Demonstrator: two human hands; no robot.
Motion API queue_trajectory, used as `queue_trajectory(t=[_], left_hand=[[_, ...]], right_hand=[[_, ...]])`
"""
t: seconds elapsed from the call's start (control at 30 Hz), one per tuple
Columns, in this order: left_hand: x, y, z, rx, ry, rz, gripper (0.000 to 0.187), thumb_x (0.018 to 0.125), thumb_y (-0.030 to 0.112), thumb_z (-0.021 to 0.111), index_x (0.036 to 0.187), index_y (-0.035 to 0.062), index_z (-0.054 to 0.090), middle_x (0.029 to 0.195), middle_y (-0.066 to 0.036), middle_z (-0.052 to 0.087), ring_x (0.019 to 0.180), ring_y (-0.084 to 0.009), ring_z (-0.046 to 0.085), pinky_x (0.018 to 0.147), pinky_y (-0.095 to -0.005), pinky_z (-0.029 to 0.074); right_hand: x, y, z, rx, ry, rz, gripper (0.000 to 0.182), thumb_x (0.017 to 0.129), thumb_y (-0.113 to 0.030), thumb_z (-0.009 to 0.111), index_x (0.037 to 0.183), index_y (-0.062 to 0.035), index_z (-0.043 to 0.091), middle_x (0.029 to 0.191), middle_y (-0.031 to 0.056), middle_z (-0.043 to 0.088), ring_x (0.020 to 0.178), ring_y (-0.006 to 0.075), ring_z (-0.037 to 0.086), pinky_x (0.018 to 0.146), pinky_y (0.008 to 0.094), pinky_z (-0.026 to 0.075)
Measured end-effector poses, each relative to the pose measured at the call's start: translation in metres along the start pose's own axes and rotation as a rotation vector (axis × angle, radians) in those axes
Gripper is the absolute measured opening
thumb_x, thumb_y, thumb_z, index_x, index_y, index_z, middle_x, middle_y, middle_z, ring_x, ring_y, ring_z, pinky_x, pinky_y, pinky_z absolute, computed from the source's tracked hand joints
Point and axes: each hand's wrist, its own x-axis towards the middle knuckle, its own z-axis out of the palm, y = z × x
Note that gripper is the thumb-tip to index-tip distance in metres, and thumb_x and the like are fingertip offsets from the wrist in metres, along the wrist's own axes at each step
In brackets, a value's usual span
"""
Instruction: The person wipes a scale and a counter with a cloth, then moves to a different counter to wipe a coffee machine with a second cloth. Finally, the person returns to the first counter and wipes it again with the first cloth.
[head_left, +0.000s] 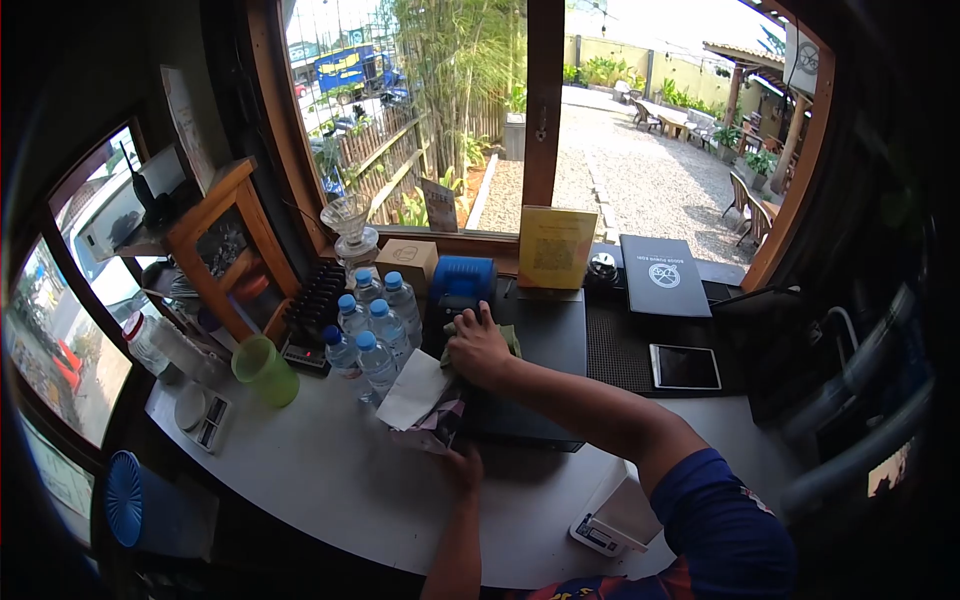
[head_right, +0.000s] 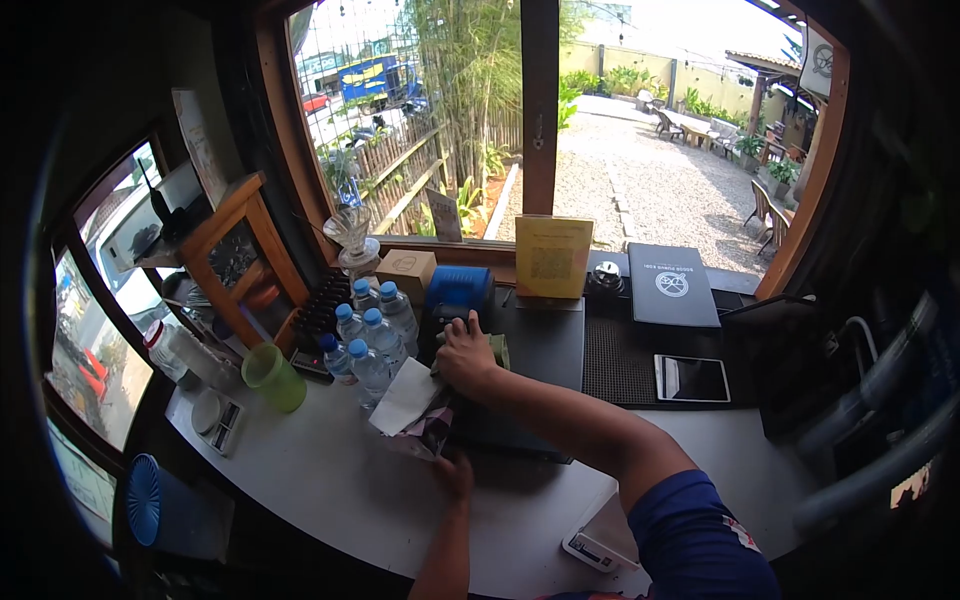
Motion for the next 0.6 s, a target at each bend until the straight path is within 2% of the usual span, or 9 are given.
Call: queue_trajectory(t=[0.1,0.13,0.23,0.33,0.4,0.43,0.47,0.53,0.6], left_hand=[[0.009,0.054,-0.029,-0.046,-0.132,-0.153,0.068,0.084,0.022,0.063,0.139,-0.0114,0.039,0.140,-0.036,0.043,0.132,-0.0511,0.042,0.115,-0.0505,0.031],[0.010,0.061,-0.032,-0.036,-0.135,-0.138,0.063,0.086,0.020,0.060,0.137,-0.0117,0.041,0.138,-0.036,0.046,0.131,-0.0501,0.044,0.113,-0.0500,0.033],[0.013,0.066,-0.037,-0.003,-0.104,-0.068,0.053,0.089,0.016,0.054,0.133,-0.0124,0.045,0.134,-0.036,0.051,0.129,-0.0482,0.049,0.110,-0.0488,0.037],[0.013,0.064,-0.033,-0.001,-0.038,-0.020,0.052,0.089,0.016,0.054,0.132,-0.0125,0.047,0.132,-0.036,0.052,0.128,-0.0480,0.050,0.110,-0.0483,0.037],[0.011,0.060,-0.031,-0.017,-0.061,-0.051,0.052,0.089,0.018,0.055,0.131,-0.0126,0.048,0.132,-0.036,0.053,0.128,-0.0476,0.050,0.110,-0.0479,0.038],[0.009,0.060,-0.030,-0.041,-0.050,-0.058,0.052,0.090,0.019,0.056,0.130,-0.0126,0.048,0.132,-0.035,0.053,0.127,-0.0473,0.050,0.109,-0.0474,0.038],[0.009,0.060,-0.030,-0.064,-0.040,-0.062,0.053,0.090,0.020,0.057,0.130,-0.0125,0.048,0.132,-0.034,0.053,0.126,-0.0470,0.051,0.109,-0.0470,0.038],[0.009,0.055,-0.029,-0.141,-0.008,-0.079,0.054,0.089,0.023,0.059,0.128,-0.0126,0.049,0.130,-0.033,0.054,0.124,-0.0469,0.052,0.109,-0.0473,0.038],[0.008,0.046,-0.025,-0.252,0.043,-0.109,0.055,0.088,0.027,0.061,0.125,-0.0127,0.052,0.125,-0.033,0.056,0.123,-0.0473,0.052,0.109,-0.0487,0.037]], right_hand=[[-0.008,0.005,-0.013,-0.021,-0.099,-0.021,0.026,0.086,-0.020,0.058,0.099,-0.0068,0.075,0.115,0.0173,0.058,0.123,0.0344,0.046,0.113,0.0631,0.020],[-0.010,0.006,-0.016,-0.032,-0.130,-0.025,0.026,0.086,-0.019,0.058,0.100,-0.0072,0.075,0.115,0.0174,0.058,0.123,0.0350,0.047,0.112,0.0641,0.022],[-0.021,0.018,-0.031,0.164,-0.330,0.018,0.028,0.084,-0.015,0.059,0.106,-0.0081,0.075,0.116,0.0171,0.058,0.124,0.0329,0.050,0.109,0.0587,0.032],[-0.026,0.060,-0.031,0.541,-0.101,0.222,0.031,0.083,-0.010,0.057,0.109,-0.0051,0.072,0.111,0.0203,0.063,0.113,0.0321,0.061,0.098,0.0493,0.047],[-0.020,0.091,-0.039,0.923,-0.137,0.456,0.030,0.083,-0.005,0.055,0.109,-0.0008,0.069,0.099,0.0218,0.068,0.095,0.0327,0.069,0.087,0.0408,0.053],[-0.017,0.107,-0.035,0.990,-0.029,0.411,0.025,0.087,-0.005,0.052,0.107,0.0012,0.067,0.090,0.0223,0.070,0.084,0.0357,0.070,0.079,0.0410,0.054],[-0.010,0.119,-0.020,0.882,0.124,0.453,0.023,0.091,-0.008,0.052,0.108,0.0005,0.067,0.091,0.0204,0.069,0.083,0.0342,0.069,0.078,0.0413,0.053],[0.002,0.129,-0.010,1.136,0.234,0.554,0.023,0.089,-0.007,0.053,0.105,0.0017,0.066,0.095,0.0237,0.069,0.093,0.0372,0.069,0.082,0.0433,0.052],[0.012,0.130,0.007,1.114,0.305,0.538,0.023,0.090,-0.008,0.052,0.108,0.0011,0.064,0.099,0.0245,0.068,0.099,0.0397,0.066,0.086,0.0438,0.050]])
